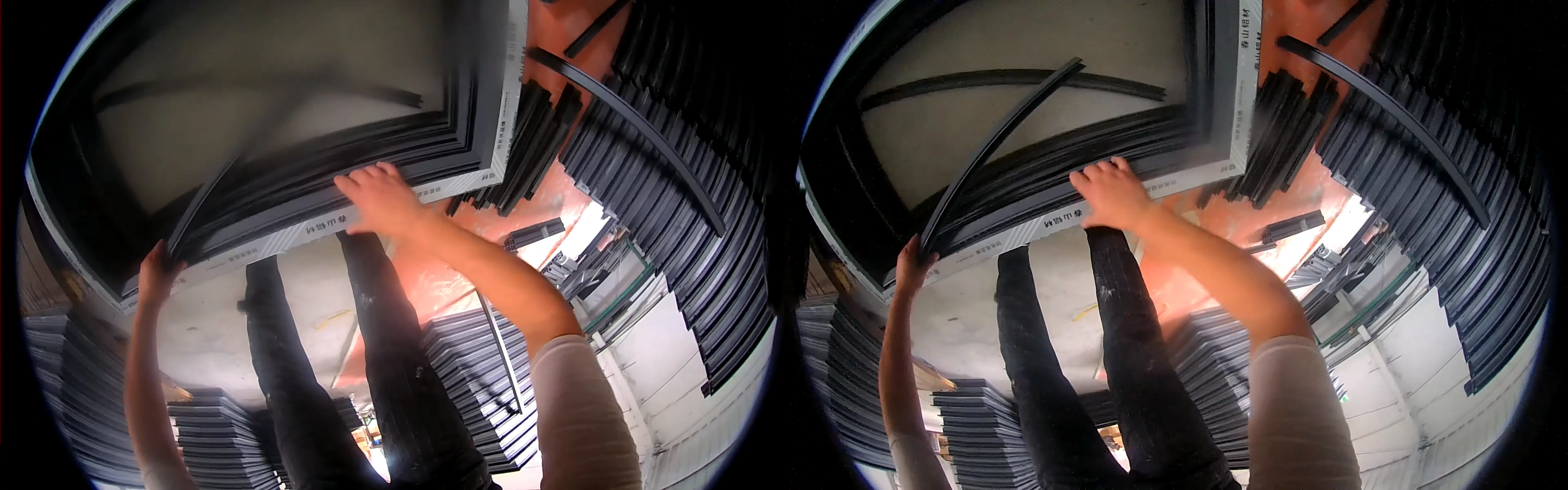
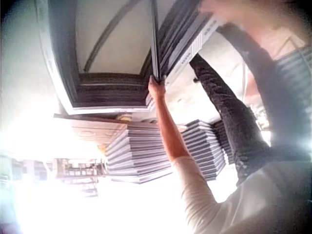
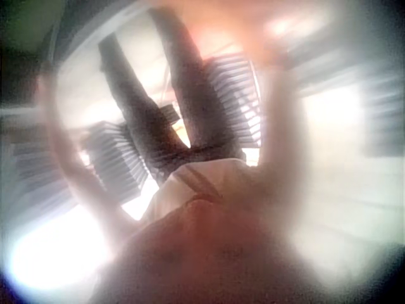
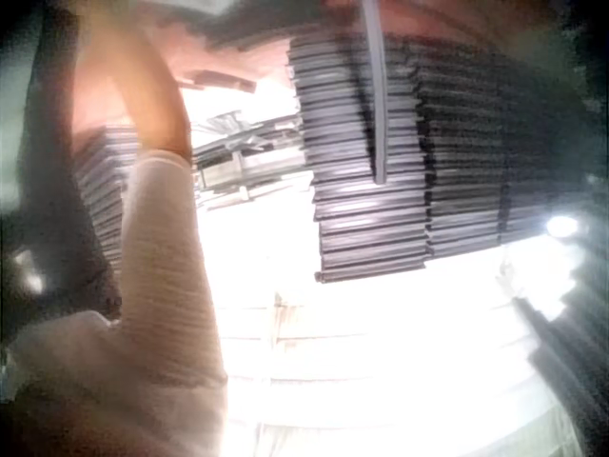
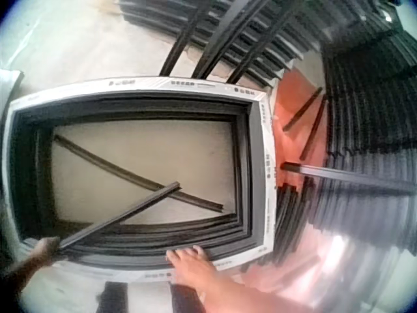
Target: The person measures a window frame with a measuring tape, cuts a metal profile using a saw machine, fits the cut pieces into the frame, and stacks the window frame onto a pile.
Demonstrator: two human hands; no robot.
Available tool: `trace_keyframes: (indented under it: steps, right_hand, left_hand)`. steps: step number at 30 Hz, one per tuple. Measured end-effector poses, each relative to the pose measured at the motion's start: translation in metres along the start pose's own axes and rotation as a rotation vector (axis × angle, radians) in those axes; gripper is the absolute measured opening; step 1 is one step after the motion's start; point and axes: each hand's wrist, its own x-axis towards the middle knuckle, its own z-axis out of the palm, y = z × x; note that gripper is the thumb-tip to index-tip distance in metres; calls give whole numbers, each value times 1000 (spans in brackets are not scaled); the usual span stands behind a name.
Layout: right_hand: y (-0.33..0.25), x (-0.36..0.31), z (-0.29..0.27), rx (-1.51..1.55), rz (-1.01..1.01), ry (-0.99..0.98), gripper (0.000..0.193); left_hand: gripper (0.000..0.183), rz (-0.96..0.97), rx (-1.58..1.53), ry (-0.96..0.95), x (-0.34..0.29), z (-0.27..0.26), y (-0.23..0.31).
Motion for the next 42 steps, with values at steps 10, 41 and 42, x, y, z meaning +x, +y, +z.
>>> trace_keyframes:
  steps: [10,41,42]
  right_hand:
    - [47,11,-23,137,152,-368,33]
    - [69,54,-36,379,52,-821,47]
    - [67,53,-38,372,53,-815,43]
  left_hand:
    - [39,44,-83,-33,14,2,-1]
    - [51,108,-3,-388,34,-22,31]
    - [52,91,0,-430,37,-23,32]
